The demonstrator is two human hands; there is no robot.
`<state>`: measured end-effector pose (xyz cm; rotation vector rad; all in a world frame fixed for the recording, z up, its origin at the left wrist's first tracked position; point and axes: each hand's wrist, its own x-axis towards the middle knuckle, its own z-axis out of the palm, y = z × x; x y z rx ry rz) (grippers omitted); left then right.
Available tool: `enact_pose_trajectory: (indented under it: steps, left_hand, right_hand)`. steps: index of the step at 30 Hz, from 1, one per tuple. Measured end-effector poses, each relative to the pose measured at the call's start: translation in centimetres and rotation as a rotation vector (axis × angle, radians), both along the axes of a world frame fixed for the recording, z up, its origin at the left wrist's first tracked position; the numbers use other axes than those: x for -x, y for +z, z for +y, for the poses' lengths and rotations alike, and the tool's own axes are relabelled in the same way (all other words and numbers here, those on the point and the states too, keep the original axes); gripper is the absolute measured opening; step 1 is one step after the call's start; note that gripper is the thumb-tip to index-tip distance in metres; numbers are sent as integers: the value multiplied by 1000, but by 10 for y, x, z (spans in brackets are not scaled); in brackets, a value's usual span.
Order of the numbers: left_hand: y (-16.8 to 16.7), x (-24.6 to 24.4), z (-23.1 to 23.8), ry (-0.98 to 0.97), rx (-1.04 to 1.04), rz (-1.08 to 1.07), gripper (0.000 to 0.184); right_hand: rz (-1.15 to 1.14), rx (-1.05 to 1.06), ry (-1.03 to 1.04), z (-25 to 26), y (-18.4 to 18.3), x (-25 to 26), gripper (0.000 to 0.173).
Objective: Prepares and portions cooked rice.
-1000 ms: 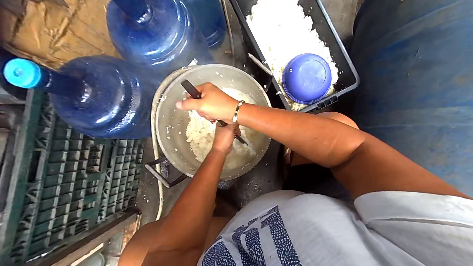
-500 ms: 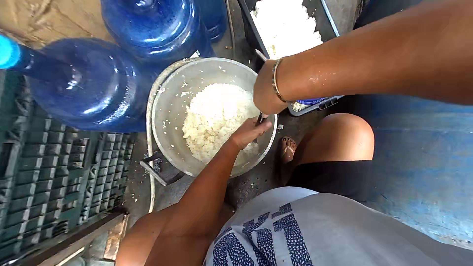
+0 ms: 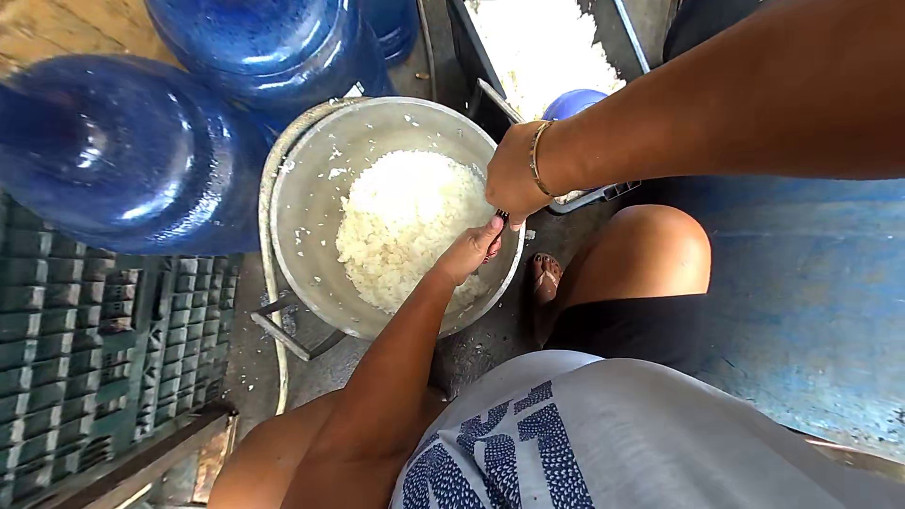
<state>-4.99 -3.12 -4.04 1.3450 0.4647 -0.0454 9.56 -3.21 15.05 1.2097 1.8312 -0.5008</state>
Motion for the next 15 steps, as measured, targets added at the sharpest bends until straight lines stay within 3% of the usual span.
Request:
enact_pose_trajectory:
  steps: [11, 15]
  left_hand:
    - [4, 11, -1, -154, -127, 215, 60]
    - [-2, 22, 7, -207, -155, 264, 62]
  right_hand:
    - [129, 13, -146, -31, -31, -14, 49]
    - [113, -21, -308, -51, -5, 16, 35]
